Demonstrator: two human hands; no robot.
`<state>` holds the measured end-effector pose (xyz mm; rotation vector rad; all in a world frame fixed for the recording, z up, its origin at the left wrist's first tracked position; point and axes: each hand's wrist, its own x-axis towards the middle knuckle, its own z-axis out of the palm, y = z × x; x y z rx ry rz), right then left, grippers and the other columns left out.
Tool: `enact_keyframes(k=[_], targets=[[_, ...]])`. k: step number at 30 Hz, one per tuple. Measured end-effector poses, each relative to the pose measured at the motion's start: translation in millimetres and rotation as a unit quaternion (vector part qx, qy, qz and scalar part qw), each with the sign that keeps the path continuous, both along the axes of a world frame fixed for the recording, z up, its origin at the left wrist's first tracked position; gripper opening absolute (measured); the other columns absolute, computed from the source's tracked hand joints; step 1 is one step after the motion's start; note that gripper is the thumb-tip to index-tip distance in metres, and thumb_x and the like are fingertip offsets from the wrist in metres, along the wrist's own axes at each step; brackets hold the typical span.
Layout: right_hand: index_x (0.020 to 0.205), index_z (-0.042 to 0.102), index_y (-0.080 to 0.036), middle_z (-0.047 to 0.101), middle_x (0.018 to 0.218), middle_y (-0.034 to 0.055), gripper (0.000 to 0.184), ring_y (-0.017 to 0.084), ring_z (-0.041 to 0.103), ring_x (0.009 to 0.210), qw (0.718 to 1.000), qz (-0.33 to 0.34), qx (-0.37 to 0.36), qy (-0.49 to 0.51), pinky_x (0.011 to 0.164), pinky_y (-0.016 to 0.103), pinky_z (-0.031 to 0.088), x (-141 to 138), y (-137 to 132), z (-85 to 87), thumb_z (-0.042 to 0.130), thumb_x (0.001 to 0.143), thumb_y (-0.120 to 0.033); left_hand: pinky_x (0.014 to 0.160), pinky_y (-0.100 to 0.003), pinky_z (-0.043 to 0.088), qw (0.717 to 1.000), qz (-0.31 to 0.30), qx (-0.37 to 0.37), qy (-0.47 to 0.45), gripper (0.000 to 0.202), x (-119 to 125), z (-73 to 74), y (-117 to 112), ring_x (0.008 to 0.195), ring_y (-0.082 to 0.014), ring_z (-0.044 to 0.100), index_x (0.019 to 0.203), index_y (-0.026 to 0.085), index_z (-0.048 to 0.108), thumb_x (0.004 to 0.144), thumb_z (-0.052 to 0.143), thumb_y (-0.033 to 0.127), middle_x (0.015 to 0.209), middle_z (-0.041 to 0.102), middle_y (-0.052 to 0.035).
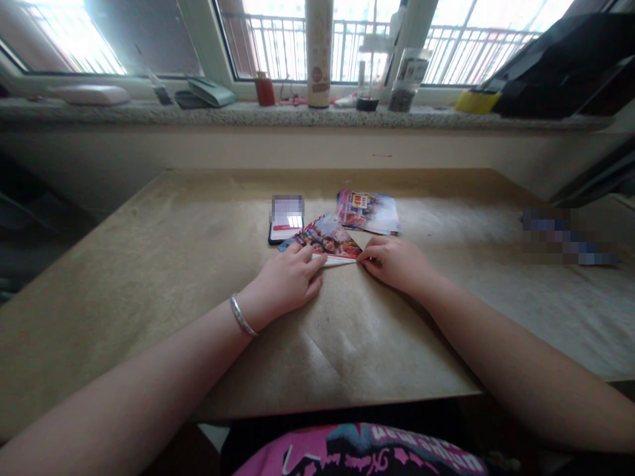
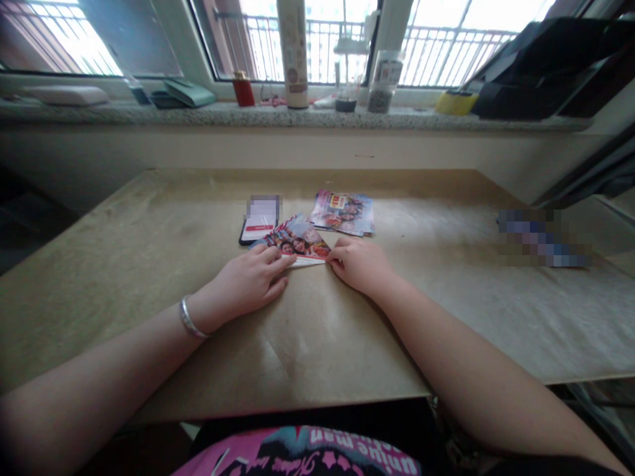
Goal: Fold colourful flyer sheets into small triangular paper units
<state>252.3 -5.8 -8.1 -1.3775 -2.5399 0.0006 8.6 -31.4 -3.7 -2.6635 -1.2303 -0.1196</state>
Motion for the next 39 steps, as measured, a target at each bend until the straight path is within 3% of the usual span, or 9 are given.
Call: enact_keyframes(k=[18,32,39], targets=[[0.095,0.076,-0.032,0.071,0.098,0.0010,0.027,0.017,0.064,0.085,0.999,0.015,-0.010,-0.049,0.062,0.026,0.040,14,3,6.8,0.054,0.084,-0.023,0.084,-0.039,0.048,1.000,0.000,0.005,0.003,0.039,0,-0.4,0,0.099,-0.0266,0.051,0.124,0.018,0.056,0.093,0.041,0.035,0.111,0.057,-0.0125],[0.088,0.077,-0.031,0.072,0.096,-0.0008,0.026,0.017,0.065,0.084,0.998,-0.016,-0.019,-0.066,0.060,0.026,0.040,24,5,11.1,0.054,0.080,-0.021,0.081,-0.037,0.048,1.000,0.004,0.005,0.003,0.037,1,0.2,0,0.097,-0.0257,0.051,0.122,0.018,0.057,0.093,0.041,0.034,0.109,0.058,-0.0123],[0.089,0.075,-0.025,0.072,0.098,0.0019,0.023,0.015,0.063,0.073,0.998,-0.058,-0.011,-0.004,0.062,0.026,0.042,28,9,7.4,0.054,0.081,-0.022,0.082,-0.037,0.048,1.000,0.005,-0.004,0.007,0.037,2,0.7,-1,0.097,-0.0250,0.052,0.121,0.017,0.057,0.092,0.041,0.032,0.108,0.058,-0.0119]])
